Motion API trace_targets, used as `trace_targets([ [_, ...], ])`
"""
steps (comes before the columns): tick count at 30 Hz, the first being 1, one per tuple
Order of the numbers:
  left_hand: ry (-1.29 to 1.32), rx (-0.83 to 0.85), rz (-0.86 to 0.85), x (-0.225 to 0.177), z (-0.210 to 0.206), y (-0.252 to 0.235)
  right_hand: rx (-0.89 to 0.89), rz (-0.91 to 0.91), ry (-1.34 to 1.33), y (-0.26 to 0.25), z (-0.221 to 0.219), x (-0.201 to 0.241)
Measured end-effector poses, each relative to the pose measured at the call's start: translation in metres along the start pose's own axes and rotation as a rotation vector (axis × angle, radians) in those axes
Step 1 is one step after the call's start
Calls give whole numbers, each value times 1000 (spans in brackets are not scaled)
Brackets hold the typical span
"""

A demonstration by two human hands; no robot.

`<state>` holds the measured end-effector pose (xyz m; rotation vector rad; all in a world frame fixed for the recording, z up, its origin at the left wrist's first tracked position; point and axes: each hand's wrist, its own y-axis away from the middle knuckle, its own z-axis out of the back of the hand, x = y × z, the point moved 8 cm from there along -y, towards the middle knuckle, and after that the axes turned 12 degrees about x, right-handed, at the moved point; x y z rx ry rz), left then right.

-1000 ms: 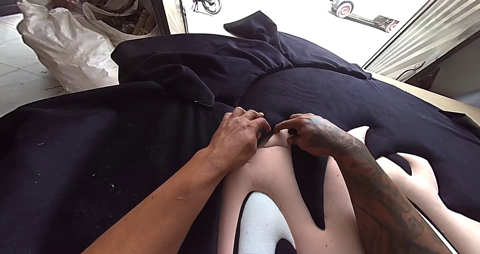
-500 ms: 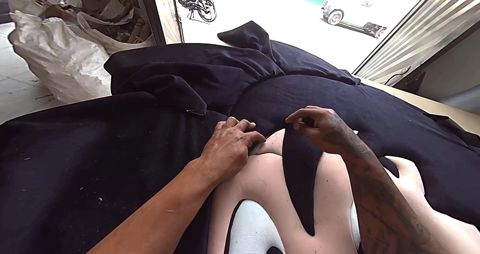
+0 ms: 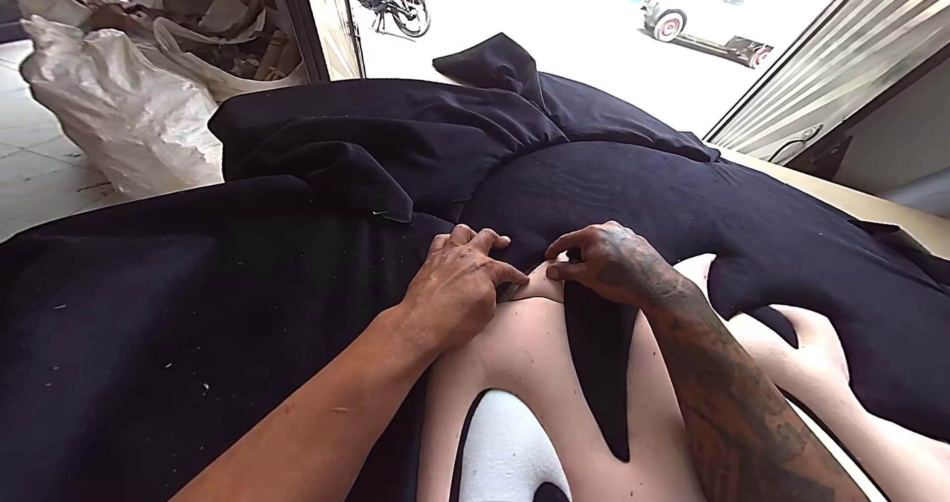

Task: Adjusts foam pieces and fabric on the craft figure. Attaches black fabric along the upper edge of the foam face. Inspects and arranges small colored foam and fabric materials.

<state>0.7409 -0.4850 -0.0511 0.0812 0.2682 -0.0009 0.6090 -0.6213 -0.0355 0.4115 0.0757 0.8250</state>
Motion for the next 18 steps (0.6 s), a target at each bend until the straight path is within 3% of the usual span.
trace_targets([
  [18, 93, -96, -17, 6, 8, 2, -2, -22, 34, 0, 0, 3],
])
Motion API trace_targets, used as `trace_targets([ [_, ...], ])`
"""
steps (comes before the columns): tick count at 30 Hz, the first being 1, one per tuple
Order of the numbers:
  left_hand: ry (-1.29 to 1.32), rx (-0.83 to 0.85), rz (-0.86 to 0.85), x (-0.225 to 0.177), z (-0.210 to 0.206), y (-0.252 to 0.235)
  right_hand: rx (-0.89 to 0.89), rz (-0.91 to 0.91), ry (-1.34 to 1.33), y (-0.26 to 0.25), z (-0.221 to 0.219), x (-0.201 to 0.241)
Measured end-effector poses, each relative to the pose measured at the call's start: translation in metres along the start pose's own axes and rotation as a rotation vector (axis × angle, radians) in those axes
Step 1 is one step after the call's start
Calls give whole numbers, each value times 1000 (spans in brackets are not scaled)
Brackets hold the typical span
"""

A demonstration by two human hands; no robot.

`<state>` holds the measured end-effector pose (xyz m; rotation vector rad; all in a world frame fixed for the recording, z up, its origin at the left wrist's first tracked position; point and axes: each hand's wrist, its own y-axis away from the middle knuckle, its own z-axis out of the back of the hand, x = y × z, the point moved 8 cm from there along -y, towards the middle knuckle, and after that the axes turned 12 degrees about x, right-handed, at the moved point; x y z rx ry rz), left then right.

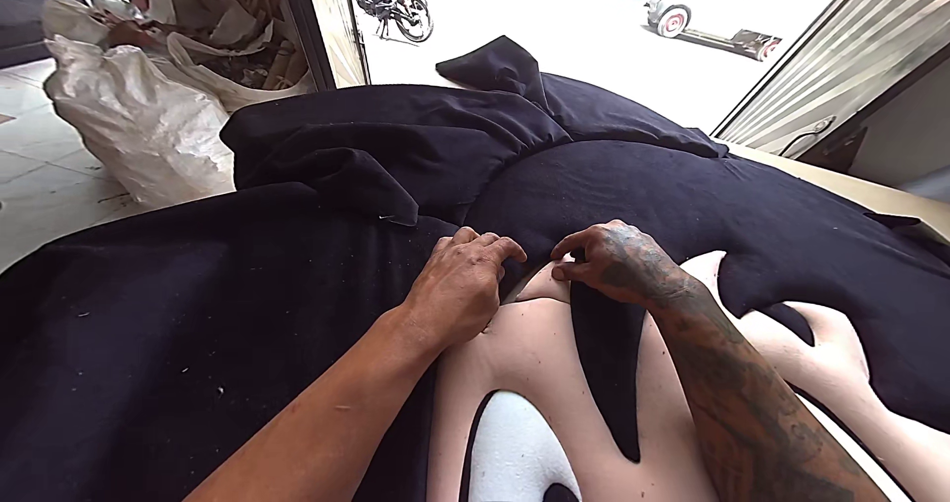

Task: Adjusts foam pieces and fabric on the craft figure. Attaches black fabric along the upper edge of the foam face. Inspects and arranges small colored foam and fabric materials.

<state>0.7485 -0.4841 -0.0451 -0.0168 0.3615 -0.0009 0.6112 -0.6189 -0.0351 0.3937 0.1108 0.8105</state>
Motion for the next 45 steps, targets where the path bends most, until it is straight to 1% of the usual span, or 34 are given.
trace_targets([
  [5, 11, -4, 7, 3, 1, -1, 10, -6, -23, 2, -1, -1],
  [7, 8, 2, 9, 3, 0, -1, -48, 30, -102, 2, -2, -7],
  [8, 7, -1, 7, 3, 0, -2, -101, 55, -182, 3, 0, -13],
  [10, 10, -6, 9, 4, 0, -2, -217, 103, -452, 9, 8, -29],
  [12, 32, -11, 22, 6, 1, -2, -307, 128, -846, 13, 11, -50],
  [14, 61, -24, 36, 9, 2, -2, -353, 108, -1257, 12, 3, -70],
  [15, 76, -36, 41, 10, 2, -2, -364, 90, -1404, 10, -1, -78],
  [17, 99, -44, 55, 12, 4, -2, -369, 65, -1534, 9, -6, -85],
  [22, 129, -20, 96, 16, 7, -1, -379, 49, -1487, 10, -7, -81],
  [27, 138, -20, 78, 15, 8, -1, -390, 43, -1504, 11, -7, -78],
  [29, 137, -27, 72, 15, 7, -2, -405, 34, -1415, 12, -6, -78],
  [30, 137, -41, 66, 15, 7, -1, -428, 27, -1294, 12, -4, -77],
  [31, 138, -60, 57, 15, 8, -1, -460, 17, -1116, 13, 0, -73],
  [33, 132, -111, 46, 16, 9, 1, -521, -7, -682, 18, 8, -52],
  [34, 127, -135, 41, 16, 9, 1, -535, 3, -506, 19, 9, -39],
  [36, 116, -165, 39, 18, 8, 0, -485, 30, -274, 15, 5, -20],
  [37, 111, -171, 42, 19, 7, 0, -459, 34, -227, 13, 3, -17],
  [38, 108, -171, 49, 21, 6, -1, -450, 37, -235, 11, 2, -19],
  [39, 103, -169, 60, 22, 5, -1, -458, 37, -300, 11, 3, -25],
  [41, 113, -157, 75, 23, 5, -1, -495, 19, -526, 12, 6, -44],
  [43, 129, -139, 88, 22, 7, -1, -492, -11, -711, 12, 6, -59],
  [45, 144, -119, 101, 20, 9, 1, -486, -21, -767, 11, 5, -63],
])
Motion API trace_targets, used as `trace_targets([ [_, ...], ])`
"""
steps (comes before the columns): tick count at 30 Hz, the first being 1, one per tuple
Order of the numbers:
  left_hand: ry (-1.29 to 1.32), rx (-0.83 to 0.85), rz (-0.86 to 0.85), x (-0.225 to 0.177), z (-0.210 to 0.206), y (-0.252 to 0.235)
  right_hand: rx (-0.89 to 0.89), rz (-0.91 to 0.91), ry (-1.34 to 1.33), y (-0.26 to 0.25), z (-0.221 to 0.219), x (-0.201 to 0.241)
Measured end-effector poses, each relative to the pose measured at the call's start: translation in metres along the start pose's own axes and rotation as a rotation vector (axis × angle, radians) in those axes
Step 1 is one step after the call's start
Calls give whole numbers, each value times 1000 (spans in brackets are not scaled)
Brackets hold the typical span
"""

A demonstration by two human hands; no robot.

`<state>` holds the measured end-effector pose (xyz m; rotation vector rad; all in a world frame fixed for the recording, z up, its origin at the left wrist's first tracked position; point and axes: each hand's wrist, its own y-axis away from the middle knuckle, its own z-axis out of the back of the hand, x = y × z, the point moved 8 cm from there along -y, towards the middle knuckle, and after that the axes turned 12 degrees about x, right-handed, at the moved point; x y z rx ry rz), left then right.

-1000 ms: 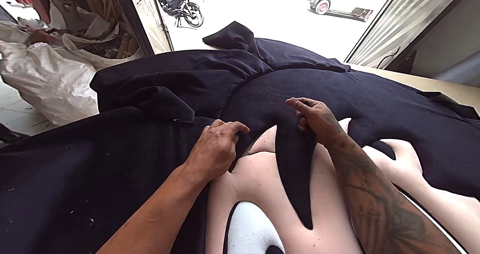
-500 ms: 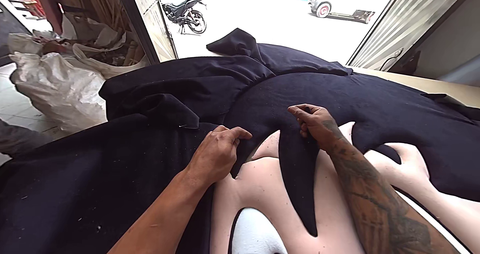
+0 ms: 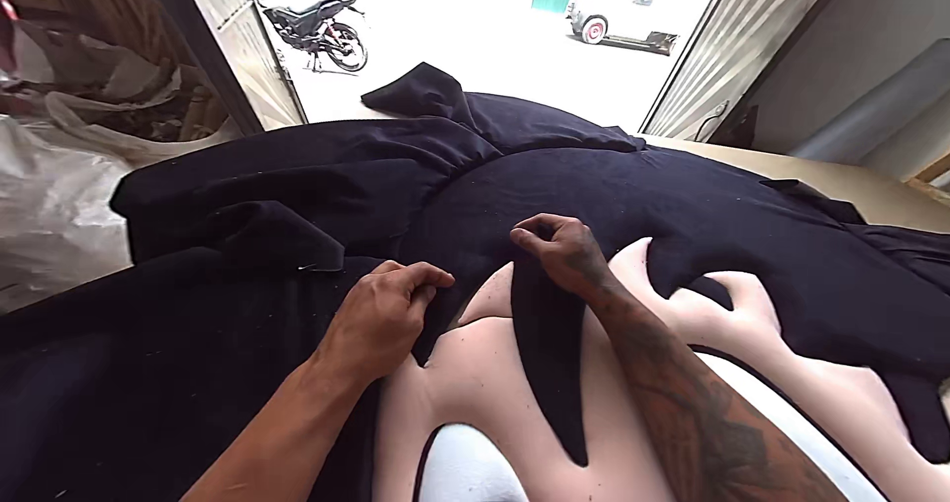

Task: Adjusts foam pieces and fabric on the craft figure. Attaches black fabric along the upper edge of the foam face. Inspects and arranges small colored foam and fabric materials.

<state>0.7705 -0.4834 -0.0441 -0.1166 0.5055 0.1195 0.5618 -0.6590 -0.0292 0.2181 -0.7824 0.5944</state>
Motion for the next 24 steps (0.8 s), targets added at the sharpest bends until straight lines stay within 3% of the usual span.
trace_targets([
  [11, 65, 187, 71, 5, 3, -1, -22, 15, 86, 2, -3, 6],
  [24, 88, 208, 71, 1, 4, 0, -27, 4, 99, 5, 0, 7],
])
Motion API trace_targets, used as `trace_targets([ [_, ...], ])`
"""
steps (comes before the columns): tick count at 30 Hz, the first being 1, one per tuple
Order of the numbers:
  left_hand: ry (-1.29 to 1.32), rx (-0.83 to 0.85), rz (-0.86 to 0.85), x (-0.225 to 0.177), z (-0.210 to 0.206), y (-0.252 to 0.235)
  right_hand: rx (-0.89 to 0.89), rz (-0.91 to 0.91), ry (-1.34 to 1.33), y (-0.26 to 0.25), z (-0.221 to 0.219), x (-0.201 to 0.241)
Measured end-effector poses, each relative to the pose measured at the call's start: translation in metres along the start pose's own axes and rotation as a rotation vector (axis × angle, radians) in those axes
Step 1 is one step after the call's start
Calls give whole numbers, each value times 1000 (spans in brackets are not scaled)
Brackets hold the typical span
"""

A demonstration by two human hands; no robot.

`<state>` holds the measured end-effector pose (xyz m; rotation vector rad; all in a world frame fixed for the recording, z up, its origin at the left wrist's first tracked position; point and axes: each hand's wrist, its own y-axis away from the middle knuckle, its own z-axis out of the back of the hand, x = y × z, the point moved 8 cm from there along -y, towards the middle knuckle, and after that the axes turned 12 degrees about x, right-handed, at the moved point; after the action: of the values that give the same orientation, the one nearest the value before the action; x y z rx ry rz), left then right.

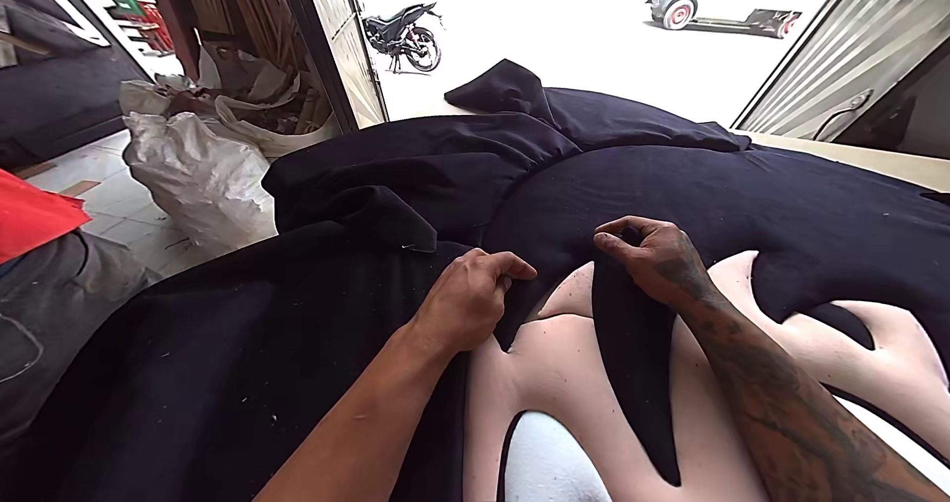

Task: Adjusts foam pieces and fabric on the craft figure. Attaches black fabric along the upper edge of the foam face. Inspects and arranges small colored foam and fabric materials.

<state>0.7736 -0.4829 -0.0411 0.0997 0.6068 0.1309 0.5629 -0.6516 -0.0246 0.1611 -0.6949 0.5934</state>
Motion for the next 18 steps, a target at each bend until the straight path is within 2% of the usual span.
trace_targets([
  [18, -9, 14, 0, -1, 0, 0, -8, 2, 14, 0, -1, 1],
])
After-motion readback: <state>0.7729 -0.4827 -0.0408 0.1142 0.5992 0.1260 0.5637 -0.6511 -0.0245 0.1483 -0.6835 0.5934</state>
